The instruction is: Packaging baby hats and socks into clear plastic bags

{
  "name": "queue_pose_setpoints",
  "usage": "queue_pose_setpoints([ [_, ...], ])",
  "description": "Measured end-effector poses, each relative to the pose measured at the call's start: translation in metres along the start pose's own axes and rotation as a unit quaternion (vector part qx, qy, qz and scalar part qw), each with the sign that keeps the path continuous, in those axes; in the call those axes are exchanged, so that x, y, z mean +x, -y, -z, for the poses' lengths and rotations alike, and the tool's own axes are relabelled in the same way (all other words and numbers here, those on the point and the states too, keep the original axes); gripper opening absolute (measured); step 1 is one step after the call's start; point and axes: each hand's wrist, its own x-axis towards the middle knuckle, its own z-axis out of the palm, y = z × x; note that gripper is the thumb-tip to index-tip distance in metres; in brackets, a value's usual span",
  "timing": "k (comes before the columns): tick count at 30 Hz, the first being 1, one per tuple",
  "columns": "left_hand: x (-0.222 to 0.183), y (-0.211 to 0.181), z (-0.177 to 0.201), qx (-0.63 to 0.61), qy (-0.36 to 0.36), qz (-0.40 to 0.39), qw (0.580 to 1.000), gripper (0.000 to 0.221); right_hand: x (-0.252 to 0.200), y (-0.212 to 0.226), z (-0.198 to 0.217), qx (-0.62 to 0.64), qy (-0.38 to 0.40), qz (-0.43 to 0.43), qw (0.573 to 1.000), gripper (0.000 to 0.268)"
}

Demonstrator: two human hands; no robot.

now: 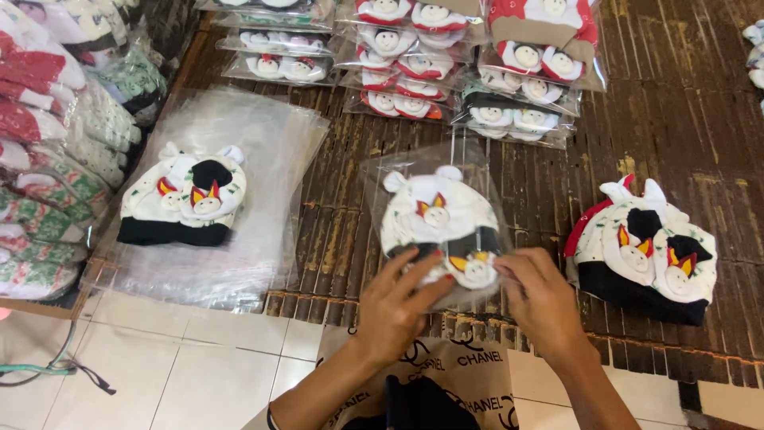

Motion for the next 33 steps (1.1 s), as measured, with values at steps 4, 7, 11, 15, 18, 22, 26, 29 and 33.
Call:
queue_pose_setpoints([
  [4, -0.016, -0.004, -0.013, -0.04, 0.07, 0.027, 0.996, 0.041, -0.013, 0.029, 0.027, -0.034, -0.018, -0.031, 0.999, 0.025],
  [7, -0.006, -0.011, -0.004, -0.011, 0.154, 0.063, 0.986, 0.079, -0.047, 0.027, 0.01, -0.05, -0.056, 0.018, 0.997, 0.038],
  [11, 0.012, -0.024, 0.01, -0.116, 0.158, 0.122, 0.973, 0.05, -0.063, 0.063, -0.021, 0.035, -0.03, 0.082, 0.996, 0.023],
  [15, 0.012, -0.025, 0.01, -0.137, 0.148, 0.113, 0.973, 0.048, -0.035, 0.042, -0.062, -0.141, 0.169, 0.055, 0.974, 0.049],
  [18, 0.011, -0.024, 0.009, -0.143, 0.145, 0.104, 0.973, 0.048, -0.012, 0.054, -0.06, -0.173, 0.081, 0.087, 0.978, 0.078],
  [22, 0.013, -0.024, 0.015, -0.154, 0.17, 0.104, 0.968, 0.048, 0.003, 0.039, -0.066, -0.102, 0.114, 0.067, 0.986, 0.072],
  [26, 0.015, -0.023, 0.017, -0.157, 0.154, 0.087, 0.972, 0.044, 0.017, 0.011, -0.095, -0.142, -0.027, 0.112, 0.983, 0.058],
  [29, 0.01, -0.016, 0.017, -0.158, 0.156, 0.081, 0.972, 0.046, 0.025, 0.009, -0.079, -0.191, 0.013, 0.157, 0.969, 0.077],
  [33, -0.002, 0.003, 0.027, -0.163, 0.234, 0.049, 0.957, 0.077, 0.011, 0.039, -0.031, -0.109, 0.285, 0.008, 0.952, 0.106],
])
